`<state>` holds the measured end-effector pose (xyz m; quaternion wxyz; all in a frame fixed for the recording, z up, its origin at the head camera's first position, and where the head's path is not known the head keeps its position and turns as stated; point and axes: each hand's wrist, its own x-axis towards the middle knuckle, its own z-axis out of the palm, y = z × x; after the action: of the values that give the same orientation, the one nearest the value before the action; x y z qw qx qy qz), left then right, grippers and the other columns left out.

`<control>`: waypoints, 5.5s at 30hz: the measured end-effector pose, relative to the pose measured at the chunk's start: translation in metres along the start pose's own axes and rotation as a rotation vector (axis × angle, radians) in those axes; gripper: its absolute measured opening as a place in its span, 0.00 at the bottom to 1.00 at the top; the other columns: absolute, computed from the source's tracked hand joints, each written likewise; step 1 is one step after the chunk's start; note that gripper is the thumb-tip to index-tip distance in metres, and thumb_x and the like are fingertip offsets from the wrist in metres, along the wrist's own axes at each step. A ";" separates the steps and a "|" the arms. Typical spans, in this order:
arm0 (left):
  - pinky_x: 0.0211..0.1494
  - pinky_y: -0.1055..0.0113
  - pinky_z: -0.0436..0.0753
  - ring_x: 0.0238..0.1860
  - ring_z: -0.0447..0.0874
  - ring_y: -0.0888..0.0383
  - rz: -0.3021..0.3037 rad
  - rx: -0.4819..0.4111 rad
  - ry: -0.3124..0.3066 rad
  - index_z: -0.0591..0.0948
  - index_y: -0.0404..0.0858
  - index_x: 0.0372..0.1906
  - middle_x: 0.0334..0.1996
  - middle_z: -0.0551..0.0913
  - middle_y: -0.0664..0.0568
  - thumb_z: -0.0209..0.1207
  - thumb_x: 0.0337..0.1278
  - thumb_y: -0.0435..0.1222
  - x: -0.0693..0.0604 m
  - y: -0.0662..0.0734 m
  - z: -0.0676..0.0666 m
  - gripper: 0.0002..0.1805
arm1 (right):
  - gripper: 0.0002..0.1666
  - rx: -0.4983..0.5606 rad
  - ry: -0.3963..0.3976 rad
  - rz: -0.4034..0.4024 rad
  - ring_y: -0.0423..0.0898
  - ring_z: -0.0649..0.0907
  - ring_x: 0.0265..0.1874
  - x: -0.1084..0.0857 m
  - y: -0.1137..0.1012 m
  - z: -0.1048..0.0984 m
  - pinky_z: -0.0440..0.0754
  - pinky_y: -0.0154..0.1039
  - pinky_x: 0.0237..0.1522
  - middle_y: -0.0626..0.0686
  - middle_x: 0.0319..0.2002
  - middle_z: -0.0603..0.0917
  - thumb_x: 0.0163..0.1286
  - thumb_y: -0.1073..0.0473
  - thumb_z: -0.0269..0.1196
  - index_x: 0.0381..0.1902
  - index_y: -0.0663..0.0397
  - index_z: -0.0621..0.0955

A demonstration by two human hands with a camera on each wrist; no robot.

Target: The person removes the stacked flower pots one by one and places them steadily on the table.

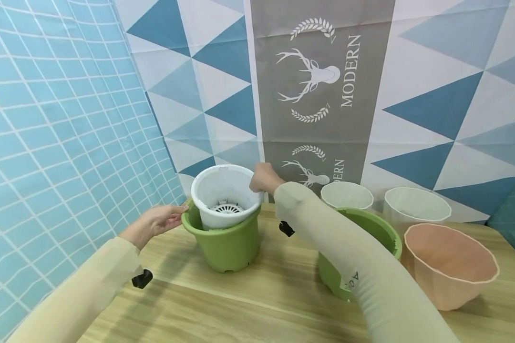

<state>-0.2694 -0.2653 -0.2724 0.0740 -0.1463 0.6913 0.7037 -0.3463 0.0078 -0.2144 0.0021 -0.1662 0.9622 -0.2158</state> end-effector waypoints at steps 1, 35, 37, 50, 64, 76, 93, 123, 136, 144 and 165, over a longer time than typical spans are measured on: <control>0.41 0.80 0.87 0.31 0.79 0.65 -0.001 -0.002 0.002 0.71 0.30 0.46 0.45 0.68 0.45 0.54 0.65 0.29 0.000 0.000 0.000 0.09 | 0.12 -0.003 0.010 -0.008 0.45 0.70 0.23 0.000 0.001 -0.001 0.69 0.28 0.17 0.50 0.22 0.68 0.51 0.70 0.61 0.18 0.55 0.69; 0.41 0.80 0.86 0.32 0.78 0.65 -0.004 -0.017 -0.005 0.61 0.25 0.64 0.47 0.67 0.43 0.53 0.66 0.30 -0.002 -0.001 0.001 0.26 | 0.16 0.341 -0.112 0.108 0.40 0.73 0.22 -0.011 0.034 -0.022 0.74 0.27 0.23 0.46 0.20 0.76 0.56 0.66 0.67 0.43 0.67 0.82; 0.41 0.80 0.86 0.32 0.78 0.65 -0.006 -0.016 -0.004 0.60 0.25 0.65 0.47 0.67 0.44 0.53 0.66 0.30 -0.003 -0.001 0.001 0.27 | 0.15 0.348 -0.121 0.123 0.39 0.71 0.20 -0.012 0.036 -0.023 0.72 0.28 0.23 0.45 0.17 0.73 0.56 0.66 0.67 0.41 0.66 0.82; 0.39 0.81 0.86 0.30 0.79 0.66 -0.010 -0.030 -0.016 0.69 0.33 0.43 0.45 0.68 0.44 0.52 0.66 0.29 -0.001 0.000 -0.002 0.05 | 0.13 0.444 -0.199 0.135 0.37 0.65 0.15 -0.011 0.048 -0.026 0.65 0.26 0.20 0.44 0.18 0.74 0.58 0.67 0.66 0.40 0.67 0.80; 0.39 0.80 0.87 0.29 0.80 0.66 -0.016 -0.022 -0.010 0.69 0.33 0.43 0.44 0.69 0.44 0.53 0.65 0.30 -0.002 0.000 0.002 0.06 | 0.15 0.774 -0.304 0.202 0.37 0.76 0.25 -0.009 0.071 -0.017 0.80 0.21 0.29 0.47 0.28 0.77 0.63 0.73 0.60 0.47 0.68 0.73; 0.40 0.80 0.87 0.31 0.80 0.65 -0.014 -0.044 -0.017 0.69 0.33 0.44 0.42 0.71 0.45 0.54 0.65 0.29 -0.004 -0.001 -0.001 0.07 | 0.21 0.826 -0.452 0.112 0.37 0.81 0.33 -0.009 0.087 -0.024 0.85 0.25 0.41 0.47 0.35 0.78 0.71 0.66 0.55 0.58 0.71 0.67; 0.38 0.79 0.87 0.30 0.80 0.65 -0.007 -0.056 0.004 0.65 0.29 0.59 0.42 0.72 0.46 0.54 0.64 0.29 0.001 0.001 0.003 0.21 | 0.18 0.823 -0.413 0.125 0.36 0.83 0.32 -0.009 0.105 -0.040 0.86 0.27 0.41 0.45 0.32 0.81 0.72 0.66 0.52 0.57 0.68 0.67; 0.40 0.80 0.86 0.32 0.80 0.65 -0.025 -0.088 -0.017 0.52 0.27 0.72 0.45 0.70 0.45 0.53 0.66 0.29 0.001 -0.004 -0.001 0.34 | 0.30 0.963 -0.163 0.356 0.36 0.81 0.23 -0.021 0.129 -0.056 0.85 0.26 0.30 0.46 0.22 0.77 0.72 0.67 0.52 0.67 0.69 0.56; 0.39 0.81 0.86 0.30 0.80 0.65 -0.021 -0.091 -0.015 0.53 0.26 0.71 0.39 0.73 0.47 0.53 0.66 0.29 0.000 -0.005 0.000 0.34 | 0.43 0.843 -0.091 0.394 0.38 0.82 0.20 -0.024 0.131 -0.054 0.88 0.28 0.32 0.48 0.19 0.79 0.71 0.67 0.54 0.73 0.73 0.43; 0.40 0.80 0.87 0.31 0.81 0.65 -0.019 -0.083 -0.012 0.56 0.27 0.70 0.40 0.74 0.47 0.53 0.65 0.29 0.001 -0.003 0.001 0.32 | 0.11 0.839 -0.047 0.403 0.39 0.81 0.17 -0.024 0.129 -0.055 0.88 0.29 0.33 0.50 0.19 0.78 0.68 0.72 0.53 0.46 0.74 0.72; 0.40 0.80 0.87 0.31 0.82 0.64 -0.019 -0.100 -0.007 0.70 0.34 0.42 0.35 0.77 0.48 0.54 0.64 0.28 0.002 -0.006 0.000 0.06 | 0.02 0.702 -0.023 0.471 0.45 0.86 0.17 -0.020 0.109 -0.035 0.89 0.31 0.34 0.57 0.18 0.80 0.59 0.75 0.47 0.32 0.71 0.67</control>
<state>-0.2695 -0.2650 -0.2784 0.0756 -0.1538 0.6537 0.7371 -0.3648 0.1222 -0.2291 0.1184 0.0668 0.8419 -0.5223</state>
